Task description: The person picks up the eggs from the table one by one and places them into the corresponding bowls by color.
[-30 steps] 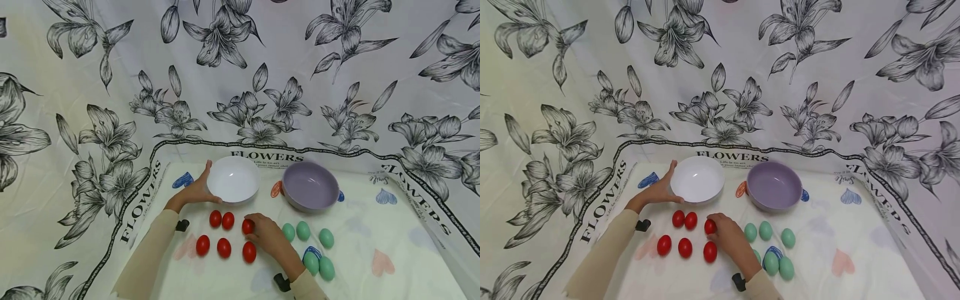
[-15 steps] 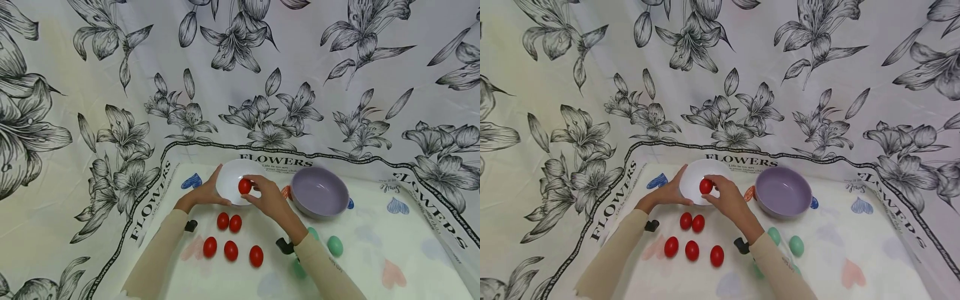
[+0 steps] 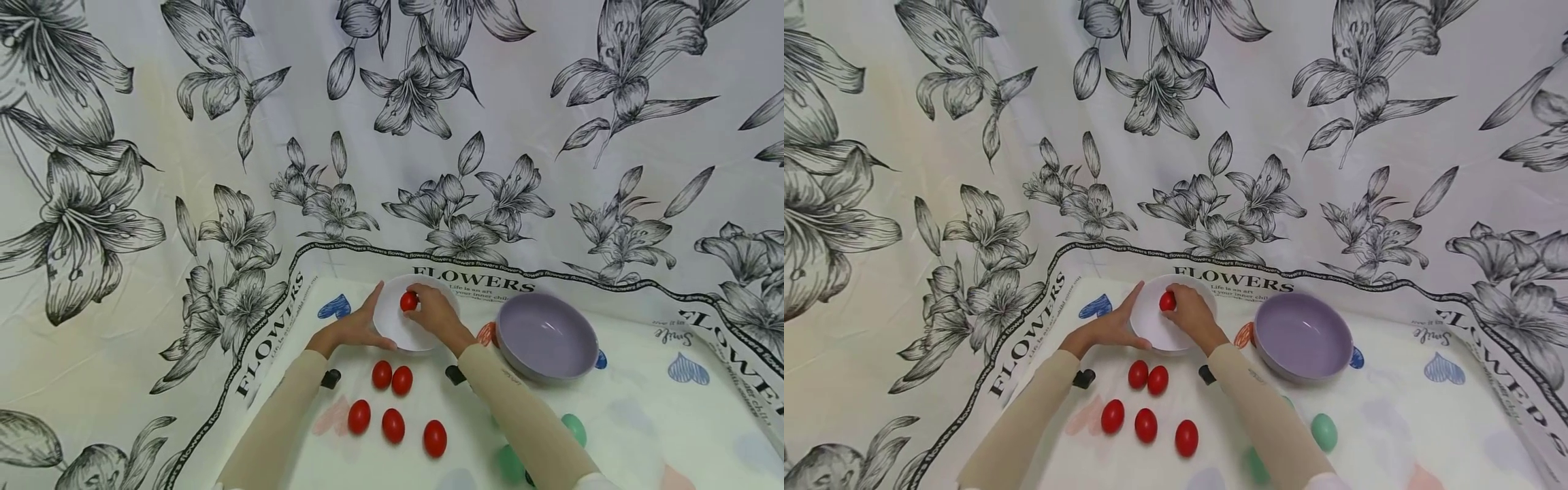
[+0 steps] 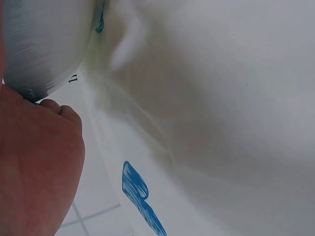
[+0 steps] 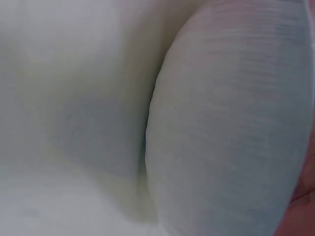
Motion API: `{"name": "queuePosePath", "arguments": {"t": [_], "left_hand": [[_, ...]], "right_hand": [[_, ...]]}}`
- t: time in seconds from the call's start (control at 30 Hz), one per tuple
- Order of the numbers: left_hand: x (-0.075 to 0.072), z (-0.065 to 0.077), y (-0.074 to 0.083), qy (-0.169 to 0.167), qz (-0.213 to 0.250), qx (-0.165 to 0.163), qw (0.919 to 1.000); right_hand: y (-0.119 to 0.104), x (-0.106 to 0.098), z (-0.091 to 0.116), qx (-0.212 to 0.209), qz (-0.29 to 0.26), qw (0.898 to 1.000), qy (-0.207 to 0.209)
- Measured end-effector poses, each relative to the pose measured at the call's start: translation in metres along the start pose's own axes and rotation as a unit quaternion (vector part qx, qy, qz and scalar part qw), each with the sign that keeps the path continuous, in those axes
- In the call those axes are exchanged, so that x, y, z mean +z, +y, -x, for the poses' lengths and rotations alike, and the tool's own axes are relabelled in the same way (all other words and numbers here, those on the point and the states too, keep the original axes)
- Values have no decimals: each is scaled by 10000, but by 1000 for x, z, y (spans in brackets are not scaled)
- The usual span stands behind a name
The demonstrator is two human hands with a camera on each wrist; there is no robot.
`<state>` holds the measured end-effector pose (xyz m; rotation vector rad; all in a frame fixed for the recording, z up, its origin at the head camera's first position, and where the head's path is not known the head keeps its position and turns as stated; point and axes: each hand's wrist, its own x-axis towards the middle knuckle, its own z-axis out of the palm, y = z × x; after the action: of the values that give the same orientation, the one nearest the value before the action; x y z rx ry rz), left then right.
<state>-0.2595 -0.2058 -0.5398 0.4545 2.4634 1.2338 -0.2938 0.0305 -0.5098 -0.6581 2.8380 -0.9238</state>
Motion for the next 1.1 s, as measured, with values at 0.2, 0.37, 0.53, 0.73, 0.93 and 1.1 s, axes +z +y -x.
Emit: {"name": "queuePosePath", "arguments": {"t": [0.2, 0.37, 0.53, 0.73, 0.93, 1.1], "left_hand": [[1, 2, 1, 19, 88, 163, 9998], [0, 2, 2, -86, 56, 203, 9997], [-2, 2, 2, -34, 112, 198, 9997], [-1, 4, 1, -115, 152, 85, 9998], [1, 5, 0, -84, 117, -9, 9999], [0, 4, 1, -40, 97, 27, 9999]], "right_hand": [[1, 16, -9, 104, 58, 9999, -99], [2, 24, -12, 221, 139, 9994, -233], [2, 25, -13, 221, 152, 9994, -238], [4, 27, -9, 311, 231, 9987, -327], [7, 28, -4, 425, 221, 9984, -288], [7, 25, -3, 383, 222, 9987, -244]]}}
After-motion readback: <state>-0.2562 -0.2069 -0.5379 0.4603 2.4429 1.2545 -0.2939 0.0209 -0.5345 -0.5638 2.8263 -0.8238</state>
